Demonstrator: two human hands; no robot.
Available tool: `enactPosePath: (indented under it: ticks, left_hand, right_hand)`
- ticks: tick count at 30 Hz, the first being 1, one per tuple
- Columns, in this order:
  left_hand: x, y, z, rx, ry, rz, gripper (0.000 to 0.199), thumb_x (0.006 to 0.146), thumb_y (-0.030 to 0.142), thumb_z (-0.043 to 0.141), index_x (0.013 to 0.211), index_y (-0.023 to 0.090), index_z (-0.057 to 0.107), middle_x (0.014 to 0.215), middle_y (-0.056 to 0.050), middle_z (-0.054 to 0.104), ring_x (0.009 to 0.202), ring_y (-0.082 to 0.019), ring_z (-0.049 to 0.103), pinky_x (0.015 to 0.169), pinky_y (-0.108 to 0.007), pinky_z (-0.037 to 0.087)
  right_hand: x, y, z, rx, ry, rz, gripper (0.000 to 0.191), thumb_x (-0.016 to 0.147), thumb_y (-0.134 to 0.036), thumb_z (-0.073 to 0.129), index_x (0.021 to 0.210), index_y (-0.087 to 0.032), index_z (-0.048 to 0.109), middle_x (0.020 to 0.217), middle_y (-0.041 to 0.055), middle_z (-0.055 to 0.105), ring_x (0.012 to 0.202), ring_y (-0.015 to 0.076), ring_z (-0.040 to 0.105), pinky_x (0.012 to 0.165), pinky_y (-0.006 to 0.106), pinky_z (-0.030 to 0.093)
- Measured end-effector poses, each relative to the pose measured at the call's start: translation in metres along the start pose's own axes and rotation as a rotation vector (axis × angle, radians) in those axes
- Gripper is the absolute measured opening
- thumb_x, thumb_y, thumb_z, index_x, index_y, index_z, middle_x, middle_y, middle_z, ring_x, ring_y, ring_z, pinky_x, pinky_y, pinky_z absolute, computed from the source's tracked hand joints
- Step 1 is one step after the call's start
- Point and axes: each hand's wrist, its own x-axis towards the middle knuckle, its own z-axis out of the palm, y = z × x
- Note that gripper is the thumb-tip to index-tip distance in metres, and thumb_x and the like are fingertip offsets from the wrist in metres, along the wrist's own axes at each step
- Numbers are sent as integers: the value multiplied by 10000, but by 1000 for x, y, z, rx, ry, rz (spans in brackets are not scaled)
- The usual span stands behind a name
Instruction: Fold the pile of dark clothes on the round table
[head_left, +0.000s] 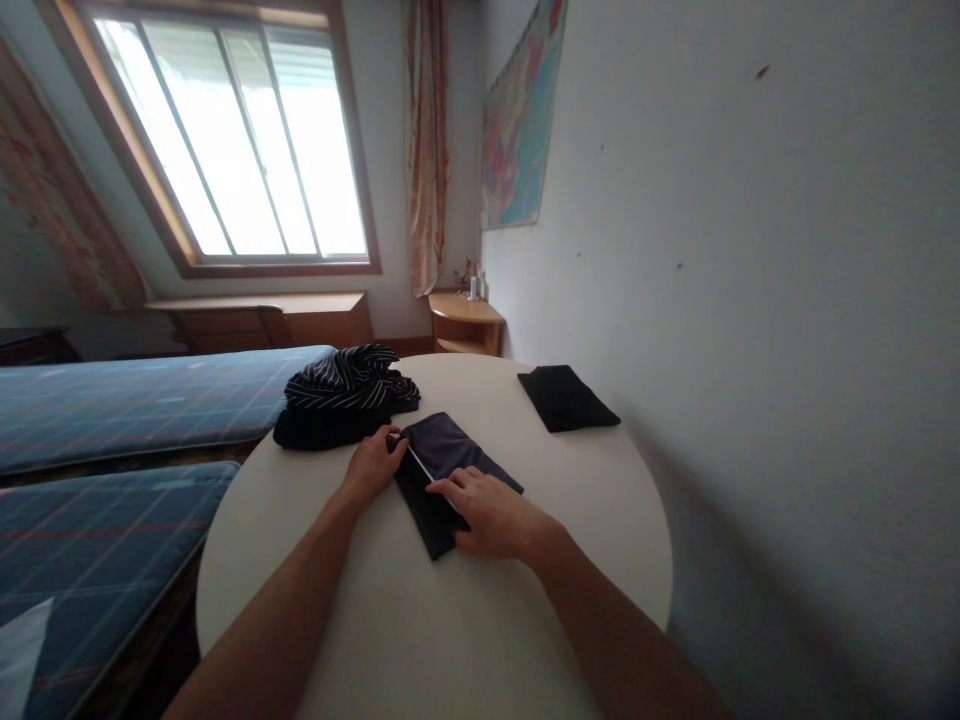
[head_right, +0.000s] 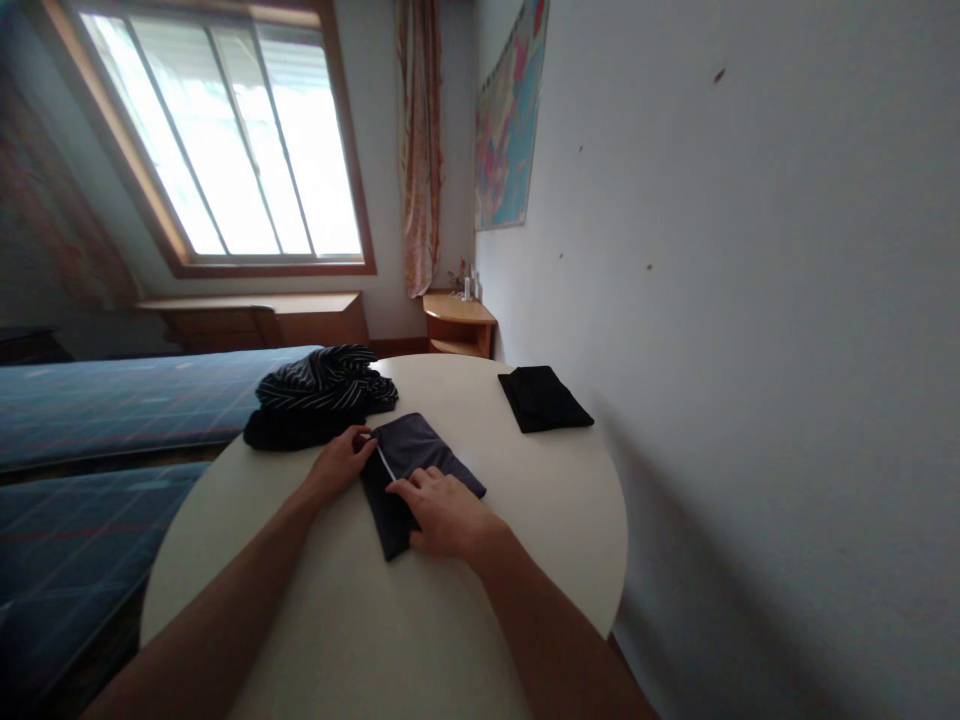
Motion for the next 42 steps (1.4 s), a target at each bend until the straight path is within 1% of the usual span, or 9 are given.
enactPosePath:
  ticks: [4, 8, 12, 15, 20, 26, 29, 37, 42]
  left_hand:
    - [1, 1, -5, -26, -5, -83, 335, 905, 409, 531, 1122, 183, 649, 966, -85, 740, 901, -230, 683, 774, -286, 464]
    - [3, -2, -7, -47, -11, -106, 354, 906, 434, 519, 1124, 190, 653, 976, -82, 739, 901, -234, 685, 782, -295, 467]
    - [6, -7, -7, -91, -17, -117, 347, 893, 421, 515, 1108, 193, 663, 989, -80, 738, 927, -241, 682, 802, -304, 478]
    - [9, -12, -8, -139, -16, -123, 313, 881, 312, 478, 1102, 195, 664, 1036, -75, 731, 992, -238, 668, 843, -310, 475]
    - [13, -21, -5, -247, -52, -98, 352, 781, 229, 545, 1117, 162, 628, 905, -54, 736, 856, -213, 688, 778, -301, 498]
    - [13, -28, -1, -369, -101, -39, 351, 707, 234, 623, 1047, 154, 597, 798, -23, 716, 738, -181, 686, 668, -272, 516]
    - [12, -26, -1, -387, -109, -17, 343, 707, 270, 649, 1028, 160, 602, 769, -17, 712, 707, -186, 684, 648, -281, 519]
    - [14, -16, -5, -357, 54, 29, 239, 775, 342, 643, 947, 178, 615, 958, -66, 715, 924, -215, 672, 858, -336, 514]
    - [12, -16, 0, -324, 29, 34, 186, 776, 309, 631, 917, 189, 634, 919, -51, 721, 895, -214, 676, 857, -334, 514]
  right_hand:
    - [1, -3, -6, -9, 60, 99, 432, 792, -221, 641, 1214, -142, 594, 1107, 118, 668, 1045, 255, 609, 880, 338, 463]
    - [1, -3, -12, -32, 112, 152, 250, 852, -229, 581, 1086, -180, 654, 1042, 85, 702, 960, 221, 652, 806, 301, 464]
    - [6, -4, -12, -45, 284, 175, 254, 900, -249, 547, 1118, -206, 669, 1056, 69, 698, 997, 209, 634, 821, 289, 463]
    - [11, -7, -7, -4, 411, 181, 304, 934, -267, 513, 1204, -209, 640, 1093, 70, 688, 1026, 202, 617, 863, 289, 461]
    - [13, -12, -1, 77, 326, 128, 298, 903, -277, 552, 1173, -210, 659, 1077, 70, 695, 993, 201, 632, 873, 288, 459]
    - [12, -5, -7, 163, 448, 306, 265, 850, -232, 540, 1099, -204, 627, 1017, 56, 696, 867, 187, 635, 785, 282, 447]
    - [11, -1, -10, 191, 455, 341, 259, 826, -231, 546, 1071, -200, 625, 942, 49, 688, 788, 175, 616, 730, 271, 426]
    - [10, -2, -7, 217, 345, 349, 312, 804, -231, 569, 1113, -207, 609, 838, 29, 677, 700, 155, 588, 650, 249, 375]
    - [10, -8, 2, 126, 212, 296, 367, 817, -303, 595, 1178, -239, 588, 892, 28, 698, 741, 176, 636, 637, 255, 379]
